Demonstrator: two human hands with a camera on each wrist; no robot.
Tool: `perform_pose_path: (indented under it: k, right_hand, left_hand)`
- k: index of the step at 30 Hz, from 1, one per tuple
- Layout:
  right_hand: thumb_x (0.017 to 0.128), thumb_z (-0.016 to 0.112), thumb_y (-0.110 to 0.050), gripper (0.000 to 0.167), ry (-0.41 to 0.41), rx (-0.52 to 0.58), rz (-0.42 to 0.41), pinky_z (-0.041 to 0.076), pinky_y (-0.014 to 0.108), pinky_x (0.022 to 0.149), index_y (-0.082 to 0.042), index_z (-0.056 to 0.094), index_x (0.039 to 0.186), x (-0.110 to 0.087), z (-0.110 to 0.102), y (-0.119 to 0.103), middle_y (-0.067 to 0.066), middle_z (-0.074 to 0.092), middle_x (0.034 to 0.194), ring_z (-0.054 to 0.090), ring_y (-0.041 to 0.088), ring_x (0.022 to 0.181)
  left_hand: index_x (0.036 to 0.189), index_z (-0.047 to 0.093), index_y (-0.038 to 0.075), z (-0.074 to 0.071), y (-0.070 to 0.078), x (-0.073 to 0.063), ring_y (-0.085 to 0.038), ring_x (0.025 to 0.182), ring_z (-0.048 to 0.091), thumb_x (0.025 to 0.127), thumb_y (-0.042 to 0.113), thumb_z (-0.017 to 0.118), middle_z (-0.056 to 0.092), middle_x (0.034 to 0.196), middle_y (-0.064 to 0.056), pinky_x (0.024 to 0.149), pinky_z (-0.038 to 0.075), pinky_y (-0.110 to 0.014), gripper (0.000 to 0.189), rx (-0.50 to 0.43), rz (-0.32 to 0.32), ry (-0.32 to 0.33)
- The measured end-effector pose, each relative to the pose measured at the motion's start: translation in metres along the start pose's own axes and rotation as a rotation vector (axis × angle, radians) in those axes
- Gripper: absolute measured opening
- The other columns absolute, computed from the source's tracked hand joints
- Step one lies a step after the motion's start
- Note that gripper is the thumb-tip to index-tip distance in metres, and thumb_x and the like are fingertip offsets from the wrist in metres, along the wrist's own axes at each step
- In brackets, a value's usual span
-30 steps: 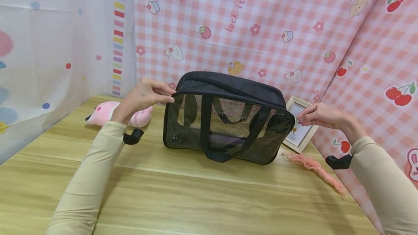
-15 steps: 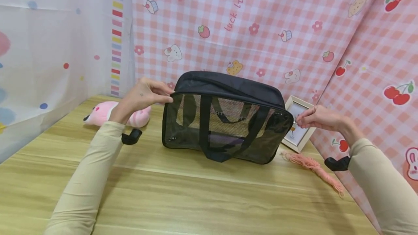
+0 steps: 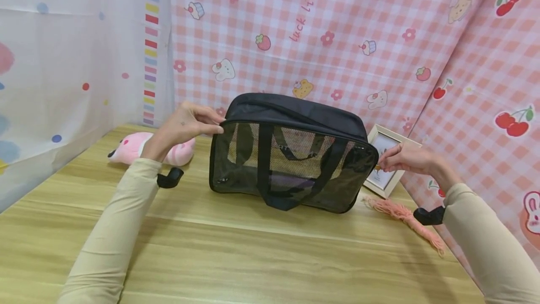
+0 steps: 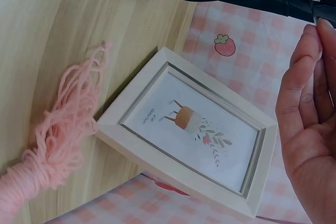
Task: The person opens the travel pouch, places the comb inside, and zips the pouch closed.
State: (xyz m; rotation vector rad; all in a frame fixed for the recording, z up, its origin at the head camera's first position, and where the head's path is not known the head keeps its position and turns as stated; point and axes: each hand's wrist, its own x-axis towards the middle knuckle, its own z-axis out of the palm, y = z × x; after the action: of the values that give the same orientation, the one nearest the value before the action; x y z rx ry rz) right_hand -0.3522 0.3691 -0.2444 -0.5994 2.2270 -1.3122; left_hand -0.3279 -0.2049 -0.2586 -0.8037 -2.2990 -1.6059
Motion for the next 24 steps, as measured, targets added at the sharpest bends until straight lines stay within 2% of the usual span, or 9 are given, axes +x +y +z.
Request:
perform_pose_path:
  k: [4,9,13,18,24]
  right_hand:
    - [0.095,0.044,0.008,0.032,-0.016,0.016,-0.010,0.055,0.028,0.077,-0.003,0.074,0.095,0.001,-0.001,0.004,0.005,0.070,0.092,0.065,0.013,0.085]
    - [0.094,0.048,0.006,0.023,0.022,0.002,0.000,0.055,0.029,0.077,0.005,0.071,0.099,0.001,0.000,0.007,0.009,0.070,0.094,0.065,0.014,0.084]
    - [0.093,0.049,0.007,0.022,0.029,0.012,-0.006,0.055,0.029,0.076,0.004,0.071,0.094,0.005,0.004,0.012,0.008,0.069,0.090,0.064,0.015,0.083]
    - [0.094,0.045,0.011,0.028,0.000,0.065,-0.042,0.055,0.028,0.075,0.001,0.071,0.089,0.008,0.009,0.022,0.005,0.068,0.088,0.064,0.014,0.082]
    - [0.095,0.045,0.009,0.028,0.039,0.131,-0.065,0.055,0.027,0.074,0.002,0.072,0.093,0.008,0.013,0.027,0.006,0.069,0.087,0.065,0.014,0.081]
  left_hand:
    - [0.095,0.076,0.004,0.001,0.000,0.000,-0.019,0.080,0.068,0.076,0.012,0.081,0.071,0.095,-0.006,0.070,0.057,-0.031,0.021,0.006,0.014,-0.004]
    - [0.095,0.076,0.003,0.000,0.000,0.000,-0.019,0.079,0.068,0.077,0.012,0.081,0.071,0.094,-0.006,0.069,0.057,-0.031,0.021,0.018,0.013,0.004]
    - [0.095,0.076,0.004,0.000,-0.001,-0.001,-0.019,0.079,0.068,0.076,0.013,0.081,0.071,0.094,-0.006,0.070,0.057,-0.031,0.021,0.014,-0.001,0.007]
    - [0.095,0.075,0.003,0.001,0.000,-0.001,-0.020,0.080,0.069,0.077,0.012,0.081,0.071,0.094,-0.007,0.071,0.057,-0.033,0.021,-0.002,0.000,-0.004]
    - [0.095,0.076,0.003,-0.001,0.000,-0.002,-0.021,0.077,0.069,0.077,0.013,0.081,0.071,0.093,-0.006,0.071,0.057,-0.035,0.021,0.008,-0.002,-0.004]
